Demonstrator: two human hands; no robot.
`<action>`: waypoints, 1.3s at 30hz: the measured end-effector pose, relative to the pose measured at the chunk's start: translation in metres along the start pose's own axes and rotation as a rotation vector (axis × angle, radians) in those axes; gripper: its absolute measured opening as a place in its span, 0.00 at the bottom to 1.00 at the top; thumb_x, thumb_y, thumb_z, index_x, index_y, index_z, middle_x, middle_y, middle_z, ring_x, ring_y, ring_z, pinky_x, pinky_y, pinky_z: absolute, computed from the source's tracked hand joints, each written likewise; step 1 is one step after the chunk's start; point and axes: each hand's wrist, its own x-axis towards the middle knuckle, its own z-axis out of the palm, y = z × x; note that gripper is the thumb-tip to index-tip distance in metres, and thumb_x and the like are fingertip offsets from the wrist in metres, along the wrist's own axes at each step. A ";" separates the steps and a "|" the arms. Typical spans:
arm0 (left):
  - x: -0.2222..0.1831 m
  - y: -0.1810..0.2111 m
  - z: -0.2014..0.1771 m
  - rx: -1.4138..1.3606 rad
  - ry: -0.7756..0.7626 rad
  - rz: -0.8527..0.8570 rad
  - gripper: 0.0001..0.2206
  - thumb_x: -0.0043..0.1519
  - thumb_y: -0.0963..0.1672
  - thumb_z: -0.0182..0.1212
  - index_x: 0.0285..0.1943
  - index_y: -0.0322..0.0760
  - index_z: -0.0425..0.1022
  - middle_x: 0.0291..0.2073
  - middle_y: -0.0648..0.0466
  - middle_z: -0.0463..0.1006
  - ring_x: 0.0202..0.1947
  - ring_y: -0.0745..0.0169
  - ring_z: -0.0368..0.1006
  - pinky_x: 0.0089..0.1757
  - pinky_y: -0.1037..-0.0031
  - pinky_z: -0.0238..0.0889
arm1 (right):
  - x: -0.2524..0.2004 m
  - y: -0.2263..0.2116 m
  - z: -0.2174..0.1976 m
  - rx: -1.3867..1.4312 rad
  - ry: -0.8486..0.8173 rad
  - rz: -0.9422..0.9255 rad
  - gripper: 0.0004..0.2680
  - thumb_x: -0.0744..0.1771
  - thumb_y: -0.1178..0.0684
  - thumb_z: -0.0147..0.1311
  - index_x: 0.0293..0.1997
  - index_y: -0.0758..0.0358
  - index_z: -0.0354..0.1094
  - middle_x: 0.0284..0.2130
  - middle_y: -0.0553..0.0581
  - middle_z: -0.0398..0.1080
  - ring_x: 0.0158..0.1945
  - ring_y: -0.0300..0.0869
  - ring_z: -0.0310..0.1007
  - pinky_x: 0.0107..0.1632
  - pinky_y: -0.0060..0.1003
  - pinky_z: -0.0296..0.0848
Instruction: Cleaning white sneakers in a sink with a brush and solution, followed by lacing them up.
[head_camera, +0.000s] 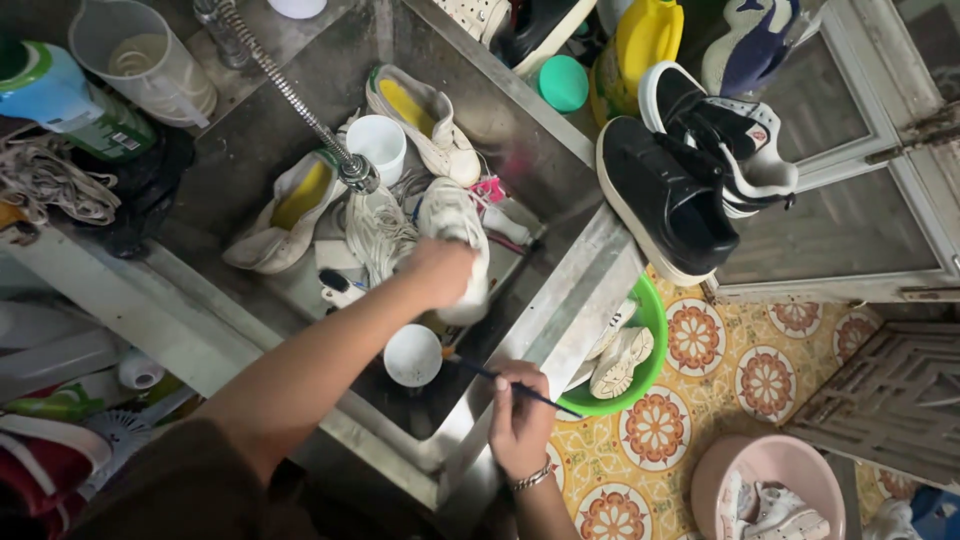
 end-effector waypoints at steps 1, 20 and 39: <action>-0.016 0.001 -0.022 0.004 0.002 0.000 0.12 0.60 0.43 0.58 0.51 0.43 0.78 0.42 0.46 0.82 0.42 0.46 0.80 0.40 0.53 0.70 | 0.001 -0.003 0.000 0.003 0.001 -0.003 0.02 0.69 0.62 0.49 0.45 0.66 0.61 0.43 0.64 0.71 0.46 0.45 0.71 0.53 0.38 0.70; -0.355 0.064 -0.071 -0.140 0.529 0.260 0.17 0.51 0.40 0.57 0.52 0.35 0.75 0.44 0.50 0.74 0.36 0.51 0.72 0.40 0.62 0.62 | 0.007 -0.034 0.020 -0.341 -0.073 -0.200 0.13 0.65 0.64 0.58 0.55 0.64 0.69 0.50 0.60 0.74 0.51 0.45 0.73 0.56 0.37 0.71; -0.389 0.074 -0.041 -0.949 0.908 -0.293 0.04 0.65 0.40 0.62 0.46 0.34 0.79 0.33 0.57 0.80 0.29 0.63 0.75 0.36 0.75 0.68 | -0.086 -0.135 0.072 -0.057 -0.319 -0.201 0.09 0.69 0.60 0.56 0.55 0.67 0.70 0.53 0.59 0.67 0.58 0.47 0.68 0.61 0.36 0.67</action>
